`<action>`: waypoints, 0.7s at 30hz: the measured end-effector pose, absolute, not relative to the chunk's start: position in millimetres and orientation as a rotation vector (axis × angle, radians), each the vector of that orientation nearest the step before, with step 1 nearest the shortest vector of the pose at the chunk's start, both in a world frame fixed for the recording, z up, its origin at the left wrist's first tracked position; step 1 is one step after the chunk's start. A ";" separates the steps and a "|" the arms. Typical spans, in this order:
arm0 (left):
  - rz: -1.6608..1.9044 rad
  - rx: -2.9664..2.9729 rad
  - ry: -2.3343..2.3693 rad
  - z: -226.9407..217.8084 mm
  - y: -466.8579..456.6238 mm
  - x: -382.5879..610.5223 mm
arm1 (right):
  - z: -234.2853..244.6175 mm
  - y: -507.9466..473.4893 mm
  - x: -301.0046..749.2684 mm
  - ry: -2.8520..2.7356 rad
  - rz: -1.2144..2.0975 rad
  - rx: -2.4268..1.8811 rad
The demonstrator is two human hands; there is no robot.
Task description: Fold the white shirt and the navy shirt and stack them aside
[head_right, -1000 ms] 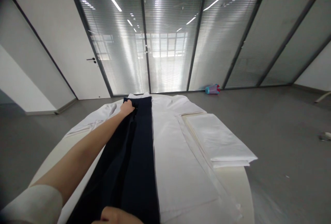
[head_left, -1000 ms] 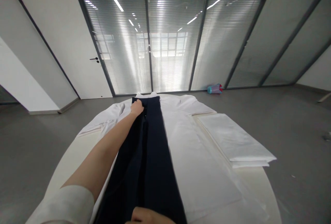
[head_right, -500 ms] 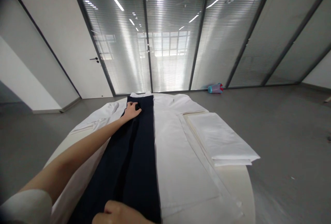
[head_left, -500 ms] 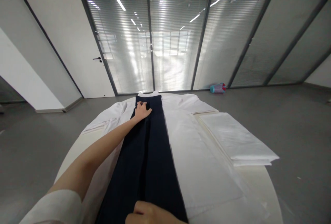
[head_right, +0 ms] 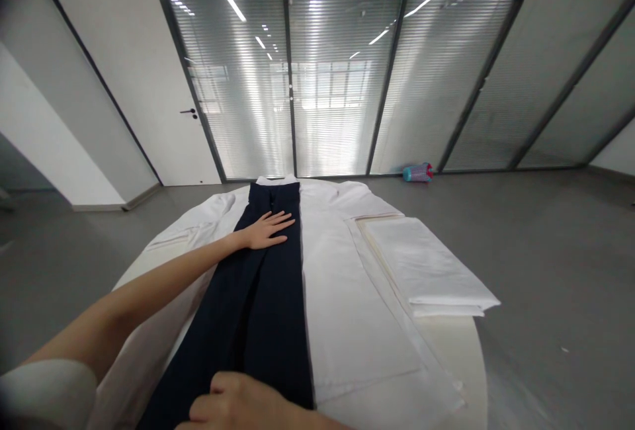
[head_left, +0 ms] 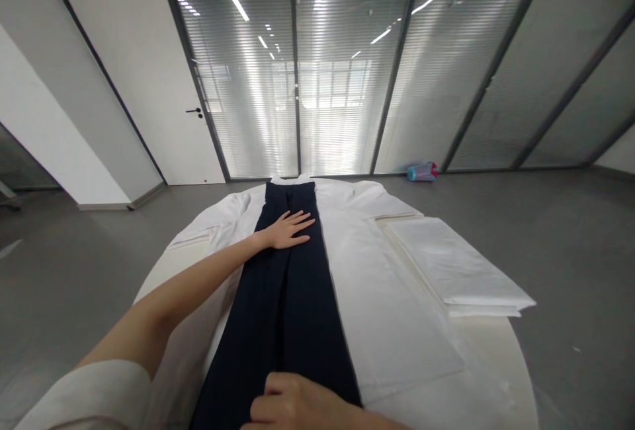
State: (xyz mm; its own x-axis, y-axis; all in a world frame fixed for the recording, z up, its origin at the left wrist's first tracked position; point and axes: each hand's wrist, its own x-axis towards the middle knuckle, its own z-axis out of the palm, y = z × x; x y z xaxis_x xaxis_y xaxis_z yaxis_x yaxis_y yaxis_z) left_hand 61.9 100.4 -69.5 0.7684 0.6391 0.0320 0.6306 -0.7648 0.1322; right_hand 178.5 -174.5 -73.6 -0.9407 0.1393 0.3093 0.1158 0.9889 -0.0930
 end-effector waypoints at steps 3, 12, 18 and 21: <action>0.185 2.857 1.000 -72.5 100.2 60.3 | -74.7 -175.8 181.1 -2.883 0.118 -0.166; 0.287 2.885 1.089 -65.0 88.4 61.6 | -74.4 -186.7 194.3 -2.896 -0.012 -0.189; 0.550 2.893 1.102 -50.2 26.8 58.4 | -40.7 -183.5 199.9 -2.726 0.073 -0.168; 0.514 2.871 0.941 -57.3 -26.8 57.1 | -25.4 -182.9 200.1 -2.511 0.097 -0.221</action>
